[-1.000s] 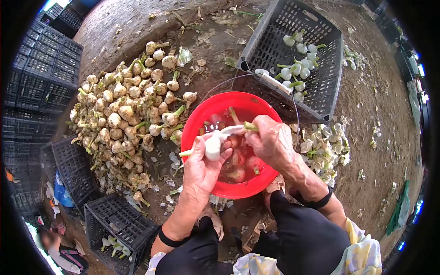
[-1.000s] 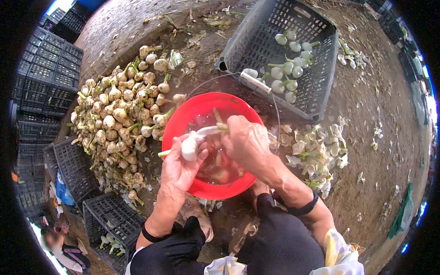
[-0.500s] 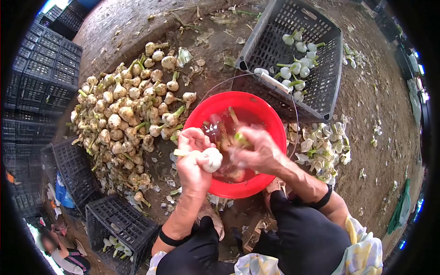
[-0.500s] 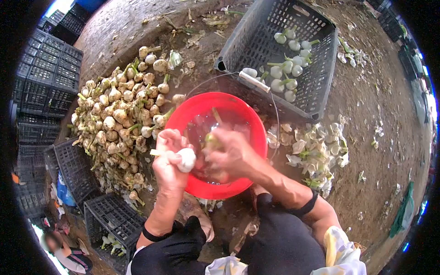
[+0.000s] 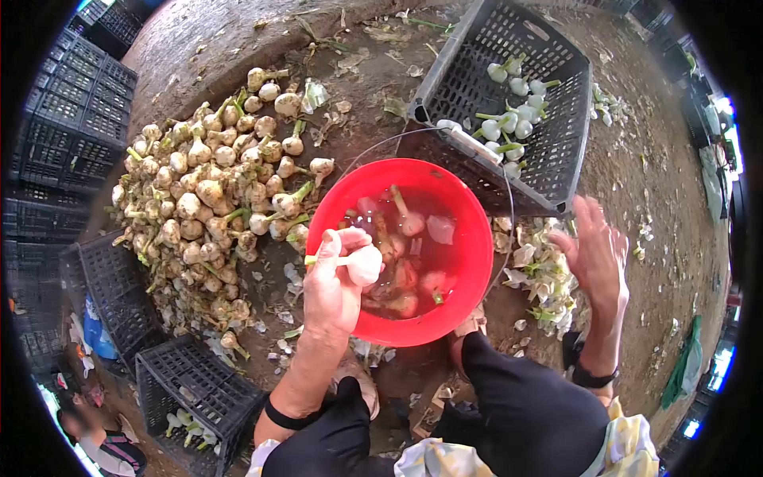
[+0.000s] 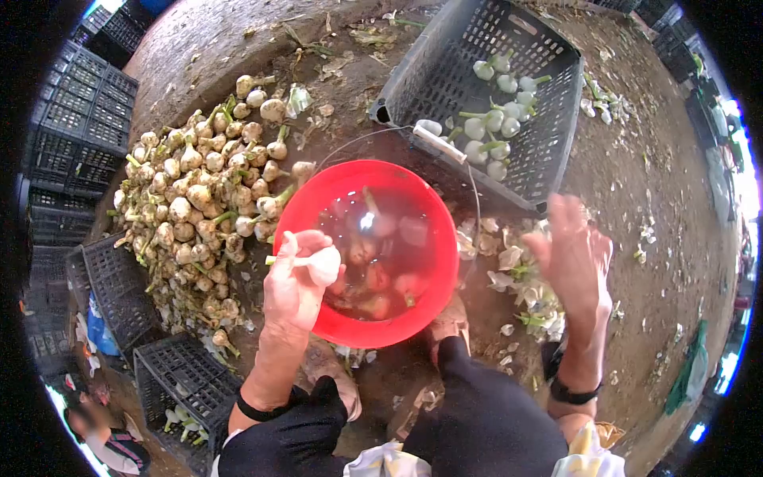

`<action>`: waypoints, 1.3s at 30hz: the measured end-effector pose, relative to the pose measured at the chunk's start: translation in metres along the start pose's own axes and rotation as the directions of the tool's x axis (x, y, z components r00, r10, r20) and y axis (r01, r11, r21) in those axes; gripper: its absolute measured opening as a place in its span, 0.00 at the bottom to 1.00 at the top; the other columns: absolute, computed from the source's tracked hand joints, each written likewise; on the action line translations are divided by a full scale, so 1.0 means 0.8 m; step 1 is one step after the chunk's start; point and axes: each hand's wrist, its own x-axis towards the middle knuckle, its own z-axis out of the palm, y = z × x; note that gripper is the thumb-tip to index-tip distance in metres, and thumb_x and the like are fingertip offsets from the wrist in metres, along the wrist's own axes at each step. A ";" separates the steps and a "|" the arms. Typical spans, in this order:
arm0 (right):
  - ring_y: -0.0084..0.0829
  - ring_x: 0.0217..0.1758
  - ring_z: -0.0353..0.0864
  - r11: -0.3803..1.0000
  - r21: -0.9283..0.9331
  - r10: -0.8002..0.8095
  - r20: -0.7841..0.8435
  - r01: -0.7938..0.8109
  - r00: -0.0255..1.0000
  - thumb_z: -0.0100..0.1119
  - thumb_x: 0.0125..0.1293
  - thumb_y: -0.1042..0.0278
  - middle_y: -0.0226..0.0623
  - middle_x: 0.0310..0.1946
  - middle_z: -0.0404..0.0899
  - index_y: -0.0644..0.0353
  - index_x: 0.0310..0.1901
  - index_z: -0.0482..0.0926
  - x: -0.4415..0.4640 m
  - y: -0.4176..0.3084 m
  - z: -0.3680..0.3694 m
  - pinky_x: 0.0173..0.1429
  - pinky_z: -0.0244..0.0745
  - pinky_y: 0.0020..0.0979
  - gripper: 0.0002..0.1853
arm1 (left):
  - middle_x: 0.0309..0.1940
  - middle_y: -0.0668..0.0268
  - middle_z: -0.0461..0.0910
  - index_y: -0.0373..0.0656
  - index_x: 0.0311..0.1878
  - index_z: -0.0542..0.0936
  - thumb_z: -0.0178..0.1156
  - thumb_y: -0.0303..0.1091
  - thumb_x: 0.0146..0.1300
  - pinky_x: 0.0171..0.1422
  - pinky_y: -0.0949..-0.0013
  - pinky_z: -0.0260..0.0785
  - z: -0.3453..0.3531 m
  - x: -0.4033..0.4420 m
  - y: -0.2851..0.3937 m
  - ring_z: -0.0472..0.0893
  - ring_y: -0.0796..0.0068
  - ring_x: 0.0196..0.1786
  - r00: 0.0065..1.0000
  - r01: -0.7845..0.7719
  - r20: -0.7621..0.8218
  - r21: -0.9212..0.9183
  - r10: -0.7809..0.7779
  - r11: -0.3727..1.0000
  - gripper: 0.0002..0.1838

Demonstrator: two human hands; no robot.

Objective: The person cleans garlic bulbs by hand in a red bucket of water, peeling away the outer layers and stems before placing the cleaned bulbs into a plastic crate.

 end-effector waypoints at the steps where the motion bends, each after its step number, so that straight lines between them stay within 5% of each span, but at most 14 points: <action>1: 0.44 0.41 0.81 0.976 0.188 -0.075 -0.168 0.107 0.983 0.68 0.53 0.52 0.48 0.42 0.76 0.61 0.52 0.72 -0.003 -0.012 -0.006 0.40 0.76 0.43 0.30 | 0.39 0.60 0.79 0.38 0.45 0.77 0.48 0.51 0.70 0.44 0.58 0.76 0.003 0.001 -0.005 0.79 0.66 0.42 1.000 0.029 -0.004 0.030 -0.028 0.999 0.22; 5: 0.47 0.38 0.78 0.351 0.718 -0.578 -0.339 0.601 0.742 0.70 0.48 0.60 0.48 0.46 0.74 0.61 0.57 0.67 0.020 -0.134 -0.011 0.47 0.76 0.46 0.35 | 0.47 0.62 0.78 0.39 0.52 0.74 0.49 0.58 0.67 0.59 0.58 0.69 0.006 0.011 -0.036 0.77 0.66 0.51 0.974 0.046 0.224 -0.046 -0.035 0.998 0.28; 7: 0.48 0.35 0.77 0.260 0.602 -0.628 -0.488 0.755 0.606 0.69 0.48 0.64 0.48 0.44 0.73 0.61 0.55 0.67 0.032 -0.177 0.029 0.45 0.77 0.46 0.32 | 0.59 0.59 0.69 0.40 0.65 0.63 0.52 0.59 0.65 0.61 0.62 0.67 0.034 -0.012 -0.021 0.71 0.66 0.59 0.987 0.113 0.125 -0.050 -0.106 0.992 0.35; 9: 0.49 0.35 0.77 0.187 0.728 -0.758 -0.320 0.659 0.568 0.65 0.52 0.68 0.47 0.40 0.72 0.61 0.52 0.66 0.058 -0.182 0.046 0.40 0.77 0.45 0.26 | 0.61 0.57 0.68 0.40 0.68 0.59 0.54 0.61 0.63 0.62 0.59 0.66 0.020 -0.008 0.001 0.70 0.64 0.60 0.967 0.193 0.190 -0.098 -0.172 0.976 0.40; 11: 0.46 0.36 0.80 0.443 0.616 -0.762 -0.123 0.651 0.636 0.59 0.56 0.67 0.45 0.35 0.74 0.66 0.45 0.72 0.078 -0.180 0.029 0.38 0.79 0.43 0.17 | 0.57 0.55 0.70 0.41 0.66 0.62 0.53 0.57 0.66 0.58 0.53 0.69 0.010 -0.003 0.003 0.70 0.61 0.59 0.988 0.019 -0.154 0.228 0.016 0.973 0.35; 15: 0.36 0.44 0.82 0.283 0.146 -0.876 0.441 0.948 0.193 0.61 0.53 0.65 0.46 0.40 0.80 0.60 0.38 0.80 0.075 -0.226 0.095 0.33 0.78 0.45 0.11 | 0.46 0.68 0.74 0.42 0.62 0.69 0.58 0.46 0.64 0.46 0.71 0.65 0.008 0.007 -0.002 0.72 0.78 0.45 0.948 0.091 -0.313 0.430 0.054 0.898 0.27; 18: 0.37 0.43 0.83 0.127 0.272 -0.853 0.520 0.954 -0.034 0.61 0.52 0.64 0.45 0.34 0.83 0.58 0.32 0.83 0.069 -0.216 0.130 0.34 0.79 0.43 0.09 | 0.41 0.71 0.75 0.42 0.60 0.71 0.58 0.42 0.63 0.43 0.73 0.63 0.007 0.006 -0.005 0.71 0.81 0.40 0.944 0.150 -0.328 0.517 0.034 0.843 0.24; 24: 0.43 0.31 0.84 0.482 0.545 -0.865 0.422 0.686 0.272 0.62 0.49 0.63 0.46 0.27 0.82 0.62 0.29 0.81 0.098 -0.186 -0.002 0.34 0.79 0.40 0.11 | 0.46 0.68 0.77 0.42 0.54 0.74 0.56 0.36 0.63 0.45 0.71 0.68 -0.015 0.009 -0.011 0.76 0.77 0.45 0.966 0.109 -0.252 0.608 0.060 0.787 0.18; 26: 0.40 0.32 0.84 0.416 0.672 -0.835 0.016 0.612 0.550 0.62 0.49 0.64 0.45 0.28 0.81 0.61 0.36 0.81 0.098 -0.131 -0.038 0.36 0.78 0.38 0.13 | 0.46 0.67 0.78 0.39 0.53 0.74 0.56 0.33 0.63 0.47 0.70 0.69 -0.006 0.006 -0.012 0.76 0.75 0.45 0.989 -0.029 -0.084 0.702 0.123 0.712 0.16; 27: 0.40 0.31 0.84 0.323 0.712 -0.722 -0.240 0.623 0.649 0.62 0.51 0.65 0.46 0.29 0.82 0.62 0.35 0.82 0.099 -0.105 -0.051 0.36 0.78 0.39 0.12 | 0.44 0.62 0.78 0.36 0.51 0.74 0.56 0.30 0.64 0.48 0.69 0.70 -0.003 0.003 -0.011 0.78 0.71 0.45 0.986 -0.140 0.068 0.829 0.152 0.542 0.14; 30: 0.39 0.32 0.84 0.719 0.490 -0.392 -0.302 0.494 0.869 0.60 0.55 0.66 0.47 0.34 0.81 0.60 0.43 0.80 0.128 -0.040 -0.067 0.38 0.79 0.38 0.14 | 0.44 0.51 0.77 0.40 0.49 0.75 0.58 0.36 0.61 0.51 0.56 0.72 0.028 -0.007 -0.007 0.79 0.51 0.47 0.930 -0.365 0.369 0.919 -0.005 -0.150 0.15; 33: 0.40 0.34 0.84 0.975 -0.096 -0.220 -0.354 0.199 0.909 0.59 0.60 0.62 0.43 0.39 0.81 0.57 0.49 0.79 0.120 -0.029 -0.049 0.41 0.79 0.37 0.16 | 0.44 0.51 0.77 0.43 0.52 0.74 0.58 0.39 0.60 0.51 0.51 0.71 0.039 0.016 -0.019 0.78 0.47 0.49 0.795 -0.590 0.443 0.723 -0.415 -0.359 0.18; 37: 0.43 0.37 0.83 0.673 0.565 -0.322 -0.356 0.477 0.877 0.56 0.62 0.60 0.43 0.34 0.81 0.57 0.45 0.77 0.077 -0.057 -0.037 0.40 0.78 0.42 0.13 | 0.42 0.50 0.77 0.41 0.53 0.72 0.56 0.31 0.53 0.47 0.51 0.74 0.023 0.037 -0.067 0.81 0.48 0.39 0.559 -0.694 0.284 0.674 -0.779 -0.253 0.21; 39: 0.44 0.30 0.81 0.722 0.533 -0.384 -0.223 0.441 0.896 0.55 0.63 0.61 0.44 0.28 0.78 0.60 0.33 0.74 0.067 -0.077 -0.013 0.33 0.76 0.43 0.10 | 0.37 0.52 0.80 0.42 0.55 0.72 0.56 0.30 0.52 0.45 0.53 0.74 -0.002 0.051 -0.073 0.82 0.53 0.40 0.511 -0.419 0.385 0.892 -0.769 0.168 0.23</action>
